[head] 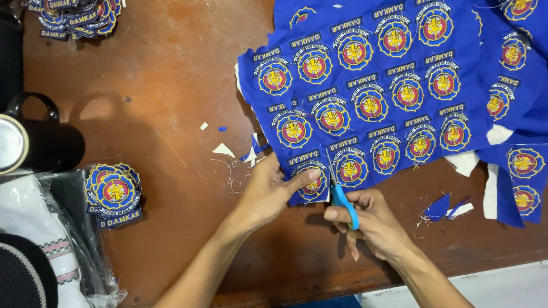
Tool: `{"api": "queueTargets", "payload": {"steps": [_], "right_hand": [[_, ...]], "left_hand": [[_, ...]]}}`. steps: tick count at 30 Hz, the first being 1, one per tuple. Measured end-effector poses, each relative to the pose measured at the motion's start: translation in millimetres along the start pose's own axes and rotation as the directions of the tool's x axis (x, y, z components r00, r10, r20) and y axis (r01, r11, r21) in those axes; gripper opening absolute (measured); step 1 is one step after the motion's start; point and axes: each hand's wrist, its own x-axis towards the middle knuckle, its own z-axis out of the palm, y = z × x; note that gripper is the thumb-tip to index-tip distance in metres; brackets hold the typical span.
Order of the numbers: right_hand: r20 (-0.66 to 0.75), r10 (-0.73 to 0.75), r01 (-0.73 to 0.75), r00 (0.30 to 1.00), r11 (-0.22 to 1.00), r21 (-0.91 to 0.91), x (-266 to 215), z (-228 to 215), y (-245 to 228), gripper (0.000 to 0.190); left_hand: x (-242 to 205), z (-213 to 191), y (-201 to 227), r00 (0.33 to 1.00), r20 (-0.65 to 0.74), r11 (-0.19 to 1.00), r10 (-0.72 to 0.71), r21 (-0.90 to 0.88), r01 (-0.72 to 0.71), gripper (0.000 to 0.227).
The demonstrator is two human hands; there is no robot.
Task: The person uses blue-handled scissors to cut a circular embroidered patch from a blue fabric sheet. They carefully trim around the edge of the patch, separating it from the surrounding material.
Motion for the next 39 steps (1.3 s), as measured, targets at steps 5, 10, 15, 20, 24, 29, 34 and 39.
{"api": "queueTargets", "payload": {"steps": [5, 10, 15, 20, 24, 29, 34, 39], "right_hand": [[-0.040, 0.023, -0.023, 0.999, 1.000, -0.001, 1.2, -8.9, 9.9, 0.031], [-0.116, 0.030, -0.035, 0.993, 0.999, -0.042, 3.3, -17.4, 15.3, 0.035], [-0.144, 0.051, -0.063, 0.988, 0.995, -0.083, -6.4, 0.7, -11.1, 0.035], [-0.160, 0.082, -0.122, 0.984, 0.958, -0.260, -14.7, 4.0, -35.6, 0.034], [-0.099, 0.129, -0.160, 0.987, 0.875, -0.457, -19.3, 18.8, -63.6, 0.038], [-0.055, 0.096, -0.111, 0.994, 0.887, -0.448, -12.5, 7.1, -55.9, 0.034], [0.033, 0.118, -0.100, 0.992, 0.937, -0.333, -1.4, -11.5, -40.0, 0.037], [0.027, 0.111, -0.100, 0.993, 0.959, -0.264, 1.1, -15.3, -34.2, 0.033]], "left_hand": [[0.9, -2.7, -2.7, 1.000, 0.001, 1.000, 0.020, 0.005, -0.020, 0.042], [2.5, -5.7, -4.0, 0.999, 0.021, 0.999, 0.028, 0.028, -0.029, 0.042], [2.2, -3.7, -6.1, 1.000, 0.020, 1.000, 0.009, 0.004, -0.009, 0.046], [-1.3, -2.4, 5.6, 0.999, 0.020, 0.997, 0.036, 0.061, -0.037, 0.049], [-7.1, 3.7, 17.9, 0.998, -0.011, 0.993, 0.061, 0.105, -0.059, 0.049], [-7.1, 8.0, 23.4, 0.992, -0.072, 0.982, 0.101, 0.167, -0.087, 0.035], [-9.5, 3.4, 29.6, 0.990, -0.066, 0.952, 0.125, 0.287, -0.101, 0.032], [-8.2, 0.1, 28.0, 0.988, -0.075, 0.951, 0.138, 0.289, -0.110, 0.030]]}}
